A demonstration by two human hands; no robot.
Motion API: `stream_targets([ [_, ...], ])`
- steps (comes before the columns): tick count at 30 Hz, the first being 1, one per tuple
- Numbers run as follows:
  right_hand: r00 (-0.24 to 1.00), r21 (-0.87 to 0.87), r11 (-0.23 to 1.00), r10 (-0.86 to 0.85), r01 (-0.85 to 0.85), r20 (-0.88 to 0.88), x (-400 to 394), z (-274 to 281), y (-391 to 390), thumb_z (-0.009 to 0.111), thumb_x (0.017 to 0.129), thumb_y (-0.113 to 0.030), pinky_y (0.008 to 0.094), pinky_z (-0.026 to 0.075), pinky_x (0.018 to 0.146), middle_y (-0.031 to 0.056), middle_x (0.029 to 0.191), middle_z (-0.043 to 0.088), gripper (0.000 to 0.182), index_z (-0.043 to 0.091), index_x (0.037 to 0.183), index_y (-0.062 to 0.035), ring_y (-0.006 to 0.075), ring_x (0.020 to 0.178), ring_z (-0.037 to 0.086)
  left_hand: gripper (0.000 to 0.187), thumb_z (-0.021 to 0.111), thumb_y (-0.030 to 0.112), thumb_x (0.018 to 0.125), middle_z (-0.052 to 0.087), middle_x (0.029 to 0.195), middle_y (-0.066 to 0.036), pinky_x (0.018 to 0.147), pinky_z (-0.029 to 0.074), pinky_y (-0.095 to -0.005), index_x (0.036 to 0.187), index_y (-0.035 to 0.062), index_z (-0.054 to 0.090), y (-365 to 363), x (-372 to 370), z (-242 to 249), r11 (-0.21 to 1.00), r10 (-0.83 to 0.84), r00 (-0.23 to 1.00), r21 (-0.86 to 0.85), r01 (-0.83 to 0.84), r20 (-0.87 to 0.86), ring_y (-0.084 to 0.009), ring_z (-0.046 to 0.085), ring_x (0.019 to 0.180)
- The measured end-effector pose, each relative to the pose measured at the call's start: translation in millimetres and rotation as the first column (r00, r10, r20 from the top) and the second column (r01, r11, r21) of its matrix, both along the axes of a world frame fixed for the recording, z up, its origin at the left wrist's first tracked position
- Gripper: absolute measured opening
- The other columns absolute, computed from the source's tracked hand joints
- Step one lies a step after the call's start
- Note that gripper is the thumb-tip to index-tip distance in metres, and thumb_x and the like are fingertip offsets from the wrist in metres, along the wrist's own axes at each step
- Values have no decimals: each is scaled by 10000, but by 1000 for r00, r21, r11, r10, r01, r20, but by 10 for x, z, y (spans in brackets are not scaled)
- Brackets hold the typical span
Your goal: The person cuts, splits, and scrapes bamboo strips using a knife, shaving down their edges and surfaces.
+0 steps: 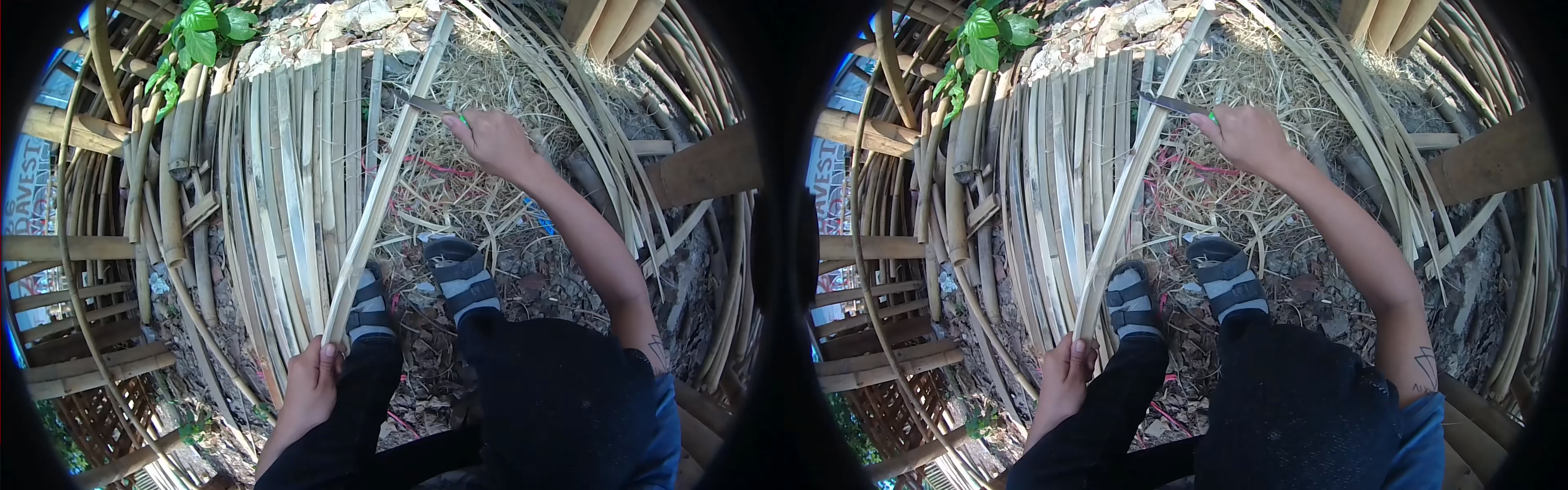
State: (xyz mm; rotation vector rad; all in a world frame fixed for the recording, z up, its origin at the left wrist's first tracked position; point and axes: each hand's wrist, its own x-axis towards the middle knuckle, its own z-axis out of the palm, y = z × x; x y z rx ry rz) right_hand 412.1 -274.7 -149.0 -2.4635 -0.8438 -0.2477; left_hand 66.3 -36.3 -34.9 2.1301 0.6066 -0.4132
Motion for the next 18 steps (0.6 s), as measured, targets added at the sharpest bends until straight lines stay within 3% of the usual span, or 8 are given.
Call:
stream_targets([
  [2,998,23,998,-62,62,-10,-63,-4,28,469,1003,-470,490,484,525,185,628,604,511,605,789,-27,384,545,608,341,393,221,1068,546,631,-95,574,438,-340,944,-27,591,-16,36,-5,1000,27,1000,-9,-28,-16,-209,551,569],
  [4,996,8,996,-84,84,42,-113,13,17,495,994,-465,483,485,514,175,624,604,492,593,786,-30,376,541,610,373,390,284,1078,481,654,6,508,348,-251,947,-17,567,-26,24,-9,999,19,1000,-38,-18,23,-72,427,549],
  [7,951,40,995,-95,87,294,-88,-36,23,523,976,-496,428,512,446,149,531,594,536,591,722,-29,319,457,619,381,389,293,1079,476,659,10,507,343,-249,961,-21,569,-19,23,-11,999,9,1000,-31,-8,24,-67,420,549],
  [10,957,14,992,-122,122,265,-122,-17,31,593,956,-427,446,484,465,142,617,604,429,573,769,-42,332,526,624,382,388,297,1079,472,660,11,504,339,-249,964,-20,568,-24,32,-20,998,29,999,-62,-27,39,-68,414,545],
  [11,968,20,999,-51,48,244,-133,8,49,579,961,-435,447,484,463,144,612,604,441,578,762,-42,333,525,624,382,388,297,1079,472,660,11,504,339,-249,964,-20,568,-24,39,-18,998,30,999,-62,-27,42,-68,414,545],
  [13,973,31,999,20,-28,228,-198,123,131,565,966,-444,448,484,462,147,607,604,453,583,755,-43,334,525,625,343,393,234,1068,547,633,-99,570,434,-344,941,-20,586,-17,54,-5,1000,-7,1000,7,7,-7,-219,548,561],
  [16,975,-32,976,215,-214,63,-220,198,220,467,996,-491,467,509,523,161,586,601,540,604,734,-39,354,532,622,342,395,234,1066,549,634,-104,570,437,-348,931,-18,582,-11,38,9,1000,-12,1000,8,12,-17,-227,553,561],
  [18,988,-20,988,151,-151,22,-44,160,195,453,1002,-491,468,514,543,166,589,601,549,607,737,-36,358,539,623,344,393,233,1066,548,633,-104,571,438,-350,928,-19,582,-6,24,6,1000,-19,1000,18,19,-16,-228,554,561],
])
